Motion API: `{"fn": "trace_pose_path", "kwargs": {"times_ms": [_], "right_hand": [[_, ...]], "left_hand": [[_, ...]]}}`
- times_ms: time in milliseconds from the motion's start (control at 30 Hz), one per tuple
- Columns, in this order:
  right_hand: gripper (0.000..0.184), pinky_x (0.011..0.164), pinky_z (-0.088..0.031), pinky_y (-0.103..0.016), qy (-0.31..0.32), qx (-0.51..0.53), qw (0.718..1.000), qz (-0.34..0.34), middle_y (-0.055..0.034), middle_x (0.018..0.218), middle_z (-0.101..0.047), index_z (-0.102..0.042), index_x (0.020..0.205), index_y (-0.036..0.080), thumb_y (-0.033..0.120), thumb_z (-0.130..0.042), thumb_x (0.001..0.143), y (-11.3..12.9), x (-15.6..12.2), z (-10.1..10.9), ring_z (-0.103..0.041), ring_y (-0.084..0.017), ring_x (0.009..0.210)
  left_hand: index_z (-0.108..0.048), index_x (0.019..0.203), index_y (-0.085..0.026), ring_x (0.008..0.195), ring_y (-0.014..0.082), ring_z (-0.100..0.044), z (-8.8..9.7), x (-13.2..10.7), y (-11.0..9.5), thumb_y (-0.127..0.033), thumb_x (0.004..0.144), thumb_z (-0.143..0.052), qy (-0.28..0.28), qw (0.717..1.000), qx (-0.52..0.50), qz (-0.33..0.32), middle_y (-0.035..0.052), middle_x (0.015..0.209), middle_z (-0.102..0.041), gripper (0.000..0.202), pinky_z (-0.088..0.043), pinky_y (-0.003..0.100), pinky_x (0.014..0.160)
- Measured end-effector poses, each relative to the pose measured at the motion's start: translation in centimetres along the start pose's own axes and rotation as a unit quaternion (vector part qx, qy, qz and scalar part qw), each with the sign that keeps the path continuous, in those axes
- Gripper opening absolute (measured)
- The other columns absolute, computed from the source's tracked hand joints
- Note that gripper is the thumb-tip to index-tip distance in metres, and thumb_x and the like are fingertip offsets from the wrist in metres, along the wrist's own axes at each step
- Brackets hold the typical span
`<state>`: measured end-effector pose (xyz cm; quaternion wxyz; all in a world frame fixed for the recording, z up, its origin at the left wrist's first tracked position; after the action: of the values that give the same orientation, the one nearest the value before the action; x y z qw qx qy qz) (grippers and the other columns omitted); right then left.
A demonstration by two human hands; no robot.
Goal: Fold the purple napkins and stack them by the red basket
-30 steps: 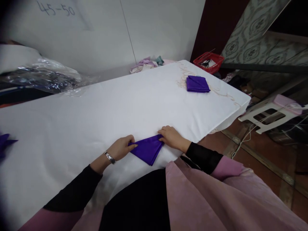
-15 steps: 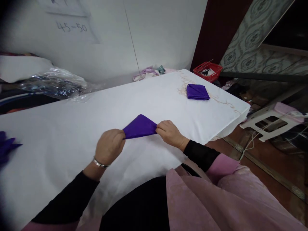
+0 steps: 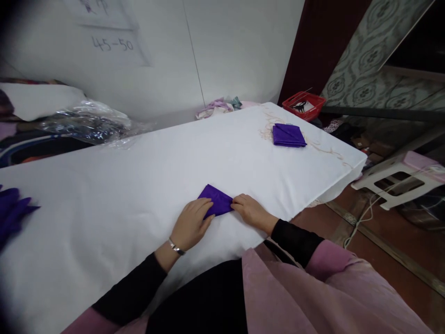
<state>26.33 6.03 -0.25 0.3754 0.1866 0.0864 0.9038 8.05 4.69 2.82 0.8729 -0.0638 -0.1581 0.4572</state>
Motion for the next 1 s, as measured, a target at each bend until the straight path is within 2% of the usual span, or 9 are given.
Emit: {"fn": "trace_pose_path", "kwargs": {"times_ms": [133, 233, 433, 533, 633, 733, 800, 900, 1000], "right_hand": [[0.032, 0.08, -0.045, -0.039, -0.008, 0.006, 1.0, 0.001, -0.0125, 0.103, -0.062, -0.063, 0.109, 0.015, 0.013, -0.037, 0.09, 0.4, -0.4, 0.2, -0.054, -0.023, 0.093], [0.031, 0.082, -0.047, -0.039, -0.015, 0.013, 1.0, 0.0, -0.0139, 0.106, -0.062, -0.062, 0.111, 0.013, 0.014, -0.039, 0.09, 0.7, -1.2, 0.3, -0.055, -0.023, 0.096], [0.034, 0.096, -0.044, -0.046, -0.114, 0.111, 0.986, -0.05, -0.0118, 0.123, -0.057, -0.057, 0.122, 0.022, 0.02, -0.042, 0.091, 1.0, -1.9, 1.6, -0.049, -0.023, 0.119], [0.037, 0.104, -0.039, -0.045, -0.132, 0.162, 0.975, -0.077, -0.0093, 0.132, -0.052, -0.051, 0.129, 0.024, 0.025, -0.041, 0.093, 1.3, 0.1, 1.8, -0.043, -0.021, 0.127], [0.044, 0.107, -0.035, -0.045, -0.111, 0.198, 0.967, -0.114, -0.0097, 0.137, -0.047, -0.044, 0.135, 0.023, 0.033, -0.041, 0.093, 1.1, 3.2, 0.5, -0.041, -0.022, 0.129], [0.049, 0.106, -0.035, -0.046, -0.075, 0.219, 0.961, -0.149, -0.01, 0.139, -0.045, -0.038, 0.139, 0.023, 0.04, -0.041, 0.092, 0.7, 5.6, -1.4, -0.041, -0.023, 0.129], [0.05, 0.105, -0.036, -0.046, -0.063, 0.222, 0.961, -0.155, -0.0105, 0.137, -0.047, -0.038, 0.138, 0.023, 0.042, -0.041, 0.092, 0.7, 6.4, -2.2, -0.043, -0.024, 0.127], [0.048, 0.106, -0.035, -0.045, -0.062, 0.222, 0.962, -0.147, -0.0109, 0.135, -0.049, -0.04, 0.137, 0.022, 0.041, -0.041, 0.092, 0.7, 6.6, -2.5, -0.044, -0.023, 0.126], [0.05, 0.106, -0.035, -0.045, -0.059, 0.224, 0.963, -0.14, -0.0114, 0.137, -0.047, -0.039, 0.137, 0.021, 0.04, -0.045, 0.091, 0.7, 6.5, -2.3, -0.043, -0.024, 0.127]], "left_hand": [[-0.039, 0.135, -0.017, 0.137, 0.0263, -0.026, -3.5, 1.4, -1.4, -0.042, 0.09, -0.039, 0.02, 0.999, 0.03, -0.022, 0.0103, 0.145, -0.039, 0.051, -0.022, 0.049, 0.111], [-0.036, 0.138, -0.023, 0.138, 0.0271, -0.023, -5.0, 1.4, -1.5, -0.052, 0.089, -0.036, 0.036, 0.998, 0.032, -0.031, 0.0088, 0.148, -0.034, 0.058, -0.019, 0.053, 0.111], [-0.039, 0.136, -0.029, 0.138, 0.0302, -0.023, -4.9, 1.1, -1.3, -0.056, 0.087, -0.038, 0.045, 0.998, 0.031, -0.034, 0.0083, 0.148, -0.034, 0.056, -0.018, 0.059, 0.109], [-0.039, 0.136, -0.028, 0.138, 0.0305, -0.023, -4.8, 1.3, -1.4, -0.055, 0.086, -0.04, 0.041, 0.998, 0.023, -0.032, 0.0095, 0.148, -0.033, 0.057, -0.017, 0.059, 0.109], [-0.041, 0.134, -0.024, 0.137, 0.0296, -0.025, -4.5, 1.4, -1.5, -0.051, 0.086, -0.043, 0.041, 0.999, 0.002, -0.024, 0.01, 0.145, -0.038, 0.055, -0.019, 0.058, 0.109], [-0.049, 0.127, -0.022, 0.127, 0.0256, -0.04, -3.7, 1.4, -1.1, -0.036, 0.089, -0.042, 0.022, 0.999, -0.024, 0.011, 0.0093, 0.132, -0.052, 0.041, -0.027, 0.051, 0.108], [-0.054, 0.12, -0.02, 0.12, 0.0236, -0.047, -2.8, 1.3, -0.1, -0.028, 0.09, -0.039, -0.019, 0.998, -0.027, 0.062, 0.0095, 0.124, -0.058, 0.034, -0.033, 0.046, 0.104], [-0.052, 0.12, -0.016, 0.119, 0.0279, -0.047, -1.9, 1.0, 1.9, -0.031, 0.088, -0.042, -0.071, 0.983, -0.001, 0.171, 0.0143, 0.127, -0.055, 0.036, -0.038, 0.047, 0.098], [-0.047, 0.125, -0.012, 0.117, 0.0315, -0.048, -1.8, 1.2, 3.2, -0.036, 0.087, -0.043, -0.062, 0.972, 0.008, 0.225, 0.0171, 0.128, -0.054, 0.045, -0.04, 0.049, 0.094]]}}
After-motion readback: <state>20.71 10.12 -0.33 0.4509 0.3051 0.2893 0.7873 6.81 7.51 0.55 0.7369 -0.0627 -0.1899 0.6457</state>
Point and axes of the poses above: each hand's wrist, its own x-axis towards the middle knuckle, its own z-axis out of the back of the hand, y = z × x, the point moved 5 cm from there along x, towards the middle knuckle
